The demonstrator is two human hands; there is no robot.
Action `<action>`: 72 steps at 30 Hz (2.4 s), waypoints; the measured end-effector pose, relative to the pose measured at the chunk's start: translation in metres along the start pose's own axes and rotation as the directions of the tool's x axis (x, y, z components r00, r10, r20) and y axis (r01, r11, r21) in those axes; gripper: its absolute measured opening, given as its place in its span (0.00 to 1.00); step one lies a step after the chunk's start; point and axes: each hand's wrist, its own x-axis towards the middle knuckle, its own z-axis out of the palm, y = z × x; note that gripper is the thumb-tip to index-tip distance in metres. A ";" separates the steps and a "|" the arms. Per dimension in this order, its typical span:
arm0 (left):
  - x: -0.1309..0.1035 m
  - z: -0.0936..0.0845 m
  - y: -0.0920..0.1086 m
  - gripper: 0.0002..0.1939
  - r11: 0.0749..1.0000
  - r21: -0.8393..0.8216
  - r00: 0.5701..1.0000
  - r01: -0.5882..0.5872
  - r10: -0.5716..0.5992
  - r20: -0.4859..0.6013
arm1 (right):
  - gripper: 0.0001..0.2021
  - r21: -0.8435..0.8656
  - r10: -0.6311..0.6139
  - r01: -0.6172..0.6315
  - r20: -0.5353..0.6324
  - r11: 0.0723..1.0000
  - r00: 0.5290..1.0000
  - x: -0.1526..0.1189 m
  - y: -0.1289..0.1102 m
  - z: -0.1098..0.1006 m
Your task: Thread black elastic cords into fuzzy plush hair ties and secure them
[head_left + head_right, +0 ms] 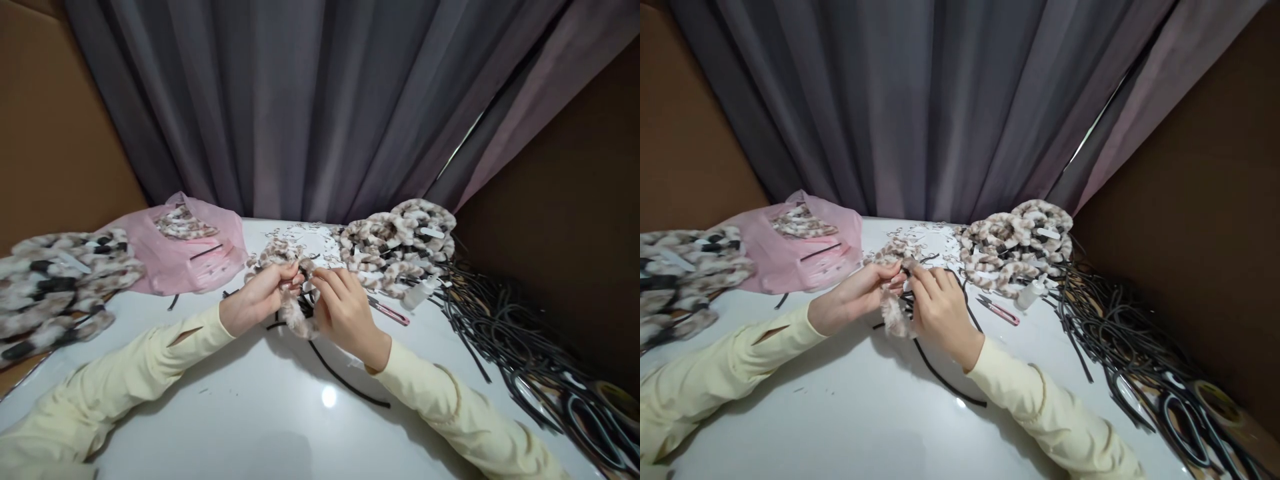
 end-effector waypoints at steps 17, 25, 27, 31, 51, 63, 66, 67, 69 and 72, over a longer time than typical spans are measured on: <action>-0.004 0.001 0.007 0.12 1.000 0.015 1.000 0.022 -0.022 -0.007 | 0.12 -0.135 0.080 -0.077 0.020 0.988 0.997 -0.003 -0.001 0.003; -0.012 0.005 -0.003 0.10 0.939 0.260 0.975 -0.223 0.217 0.053 | 0.08 0.683 0.458 -0.557 0.349 0.473 0.818 0.007 0.000 0.001; -0.013 0.004 -0.008 0.06 0.801 0.450 0.909 -0.394 0.412 0.063 | 0.10 0.729 0.461 -0.636 0.486 0.255 0.742 0.011 -0.001 -0.004; -0.009 -0.007 -0.020 0.06 0.226 0.756 0.615 -0.614 0.737 0.279 | 0.14 0.710 0.374 -0.674 0.579 0.207 0.725 0.015 -0.003 -0.018; -0.003 -0.019 -0.022 0.09 -0.256 0.743 0.431 -0.618 0.680 0.593 | 0.12 0.433 0.187 -0.344 0.365 0.833 0.912 0.013 -0.005 -0.045; -0.001 -0.014 -0.018 0.09 -0.226 0.723 0.442 -0.653 0.662 0.606 | 0.13 0.106 0.026 -0.052 0.236 0.993 0.971 0.003 -0.009 -0.035; -0.003 -0.011 -0.015 0.09 -0.202 0.694 0.472 -0.691 0.601 0.645 | 0.13 -0.047 -0.014 0.023 0.187 0.999 0.982 0.007 -0.005 -0.041; -0.005 -0.009 -0.013 0.09 -0.191 0.692 0.486 -0.696 0.585 0.650 | 0.13 -0.103 -0.030 0.047 0.160 0.994 0.987 0.009 -0.003 -0.042; -0.008 -0.005 -0.012 0.10 -0.164 0.698 0.515 -0.697 0.562 0.647 | 0.12 -0.195 -0.068 0.089 0.110 0.977 0.992 0.012 0.001 -0.044; -0.014 0.002 -0.011 0.07 -0.068 0.731 0.582 -0.679 0.556 0.593 | 0.13 -0.246 -0.100 0.113 0.065 0.963 0.993 0.015 0.007 -0.041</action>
